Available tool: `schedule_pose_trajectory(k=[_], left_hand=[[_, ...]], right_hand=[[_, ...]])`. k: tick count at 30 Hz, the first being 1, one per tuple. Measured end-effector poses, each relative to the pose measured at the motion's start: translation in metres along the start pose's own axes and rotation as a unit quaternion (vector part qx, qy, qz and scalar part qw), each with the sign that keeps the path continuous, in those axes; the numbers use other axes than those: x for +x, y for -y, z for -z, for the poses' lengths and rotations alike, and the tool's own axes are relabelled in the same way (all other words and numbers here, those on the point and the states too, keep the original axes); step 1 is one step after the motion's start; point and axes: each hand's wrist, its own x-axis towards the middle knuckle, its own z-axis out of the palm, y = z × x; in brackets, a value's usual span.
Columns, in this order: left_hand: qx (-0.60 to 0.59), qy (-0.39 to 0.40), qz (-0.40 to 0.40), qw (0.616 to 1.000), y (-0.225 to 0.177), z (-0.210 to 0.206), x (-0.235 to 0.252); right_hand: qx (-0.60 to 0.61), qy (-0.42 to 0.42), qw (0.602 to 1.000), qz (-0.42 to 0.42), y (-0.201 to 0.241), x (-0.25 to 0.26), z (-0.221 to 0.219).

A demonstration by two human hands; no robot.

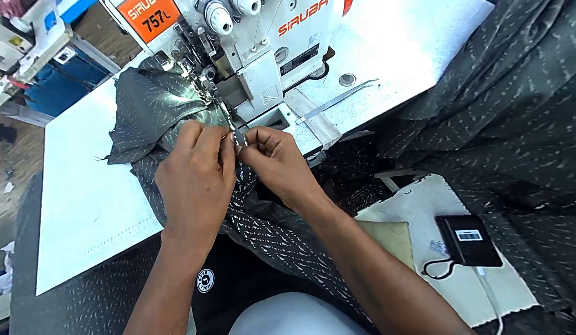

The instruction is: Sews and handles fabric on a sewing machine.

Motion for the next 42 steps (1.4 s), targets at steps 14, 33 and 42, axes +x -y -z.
schedule_pose_trajectory(k=[14, 33, 42], left_hand=[[-0.118, -0.025, 0.011, 0.993, -0.008, -0.001, -0.060], [-0.183, 0.022, 0.184, 0.965, 0.065, 0.010, -0.044], [-0.256, -0.041, 0.207, 0.943, 0.100, -0.003, -0.031]], right_hand=[[-0.009, 0.069, 0.997, 0.021, -0.014, -0.051, 0.016], [-0.031, -0.059, 0.998, 0.003, -0.020, -0.042, 0.011], [-0.034, -0.095, 0.995, -0.011, -0.026, -0.052, 0.009]])
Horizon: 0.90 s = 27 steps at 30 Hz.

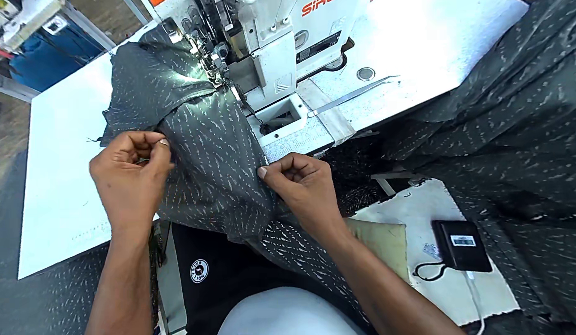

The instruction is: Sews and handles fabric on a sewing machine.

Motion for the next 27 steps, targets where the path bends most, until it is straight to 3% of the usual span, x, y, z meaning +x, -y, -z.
schedule_pose_trajectory(k=[4, 7, 10, 13, 16, 20, 24, 27], left_hand=[[-0.048, -0.057, -0.090, 0.993, -0.016, 0.004, 0.005], [-0.030, 0.011, -0.185, 0.982, -0.039, -0.007, 0.015], [0.052, 0.068, -0.218, 0.972, -0.035, -0.024, 0.043], [0.086, 0.107, -0.218, 0.966, -0.019, -0.027, 0.067], [0.109, 0.126, -0.291, 0.942, -0.016, -0.023, 0.074], [0.144, 0.119, -0.395, 0.899, -0.023, -0.026, 0.065], [0.206, 0.157, -0.410, 0.875, -0.032, -0.019, 0.064], [0.214, 0.195, -0.429, 0.856, -0.038, -0.017, 0.067]], right_hand=[[-0.011, -0.022, 0.999, 0.029, 0.002, -0.003, -0.004], [-0.012, -0.034, 0.999, 0.028, -0.004, -0.002, -0.006], [-0.002, -0.040, 0.999, 0.018, -0.005, 0.001, -0.007], [0.020, -0.008, 0.999, -0.034, 0.002, 0.001, -0.005], [0.039, 0.049, 0.996, -0.063, 0.006, 0.004, -0.005], [-0.014, 0.063, 0.998, 0.019, 0.007, 0.005, -0.011], [-0.034, 0.037, 0.984, 0.173, 0.028, 0.002, -0.021], [-0.014, 0.044, 0.979, 0.201, 0.056, 0.010, -0.048]])
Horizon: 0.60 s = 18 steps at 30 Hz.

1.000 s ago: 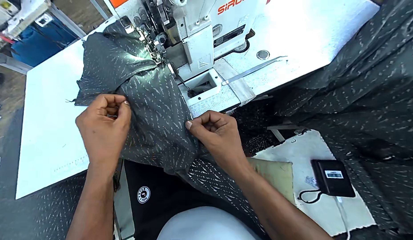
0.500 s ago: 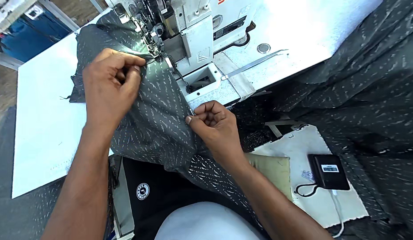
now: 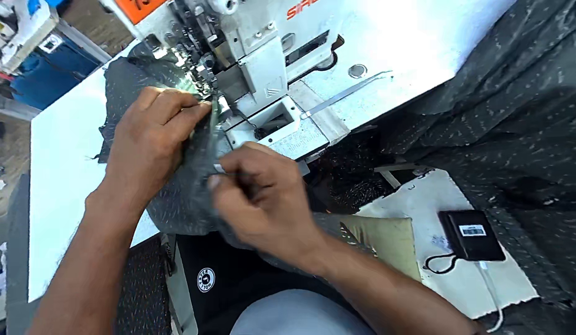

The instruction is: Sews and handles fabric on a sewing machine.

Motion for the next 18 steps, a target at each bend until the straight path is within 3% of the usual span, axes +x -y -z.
schedule_pose_trajectory(k=[4, 7, 9, 12, 15, 18], left_hand=[[-0.023, 0.030, -0.023, 0.999, 0.002, 0.006, 0.001], [0.023, 0.030, -0.033, 0.999, 0.006, 0.003, 0.001], [0.031, 0.021, -0.022, 0.999, 0.007, 0.000, 0.001], [-0.030, -0.036, 0.047, 0.998, -0.003, -0.009, -0.005], [-0.066, -0.105, 0.141, 0.982, -0.019, -0.014, -0.013], [-0.073, -0.127, 0.188, 0.971, -0.018, -0.016, -0.019]], right_hand=[[0.049, 0.015, 0.998, -0.029, 0.010, 0.013, -0.012], [0.056, 0.020, 0.996, -0.061, -0.010, -0.011, 0.014], [0.041, 0.009, 0.990, -0.135, -0.031, -0.026, 0.030], [0.013, 0.008, 0.979, -0.205, -0.047, -0.033, 0.040], [-0.004, 0.016, 0.980, -0.201, -0.044, -0.032, 0.046], [0.002, 0.027, 0.980, -0.199, -0.043, -0.031, 0.047]])
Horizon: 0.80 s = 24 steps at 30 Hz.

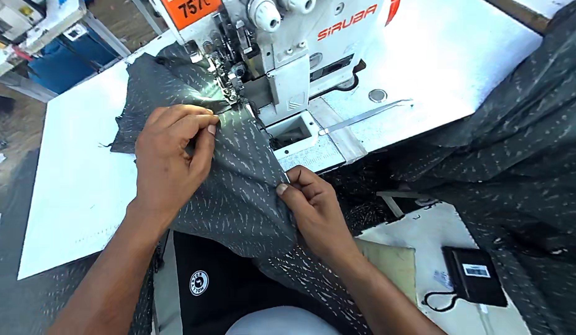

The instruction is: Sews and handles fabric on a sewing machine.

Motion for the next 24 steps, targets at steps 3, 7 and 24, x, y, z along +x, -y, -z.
schedule_pose_trajectory(k=[3, 7, 24], left_hand=[[0.008, 0.003, 0.019, 1.000, -0.004, 0.001, 0.000], [0.014, -0.002, 0.037, 0.999, -0.007, -0.002, -0.003], [0.042, -0.043, 0.023, 0.998, 0.088, 0.000, 0.036]], right_hand=[[0.012, 0.003, 1.000, 0.013, 0.002, -0.001, -0.003], [0.039, 0.019, 0.999, -0.005, 0.005, -0.005, -0.004], [-0.011, 0.058, 0.998, 0.016, 0.024, 0.041, -0.023]])
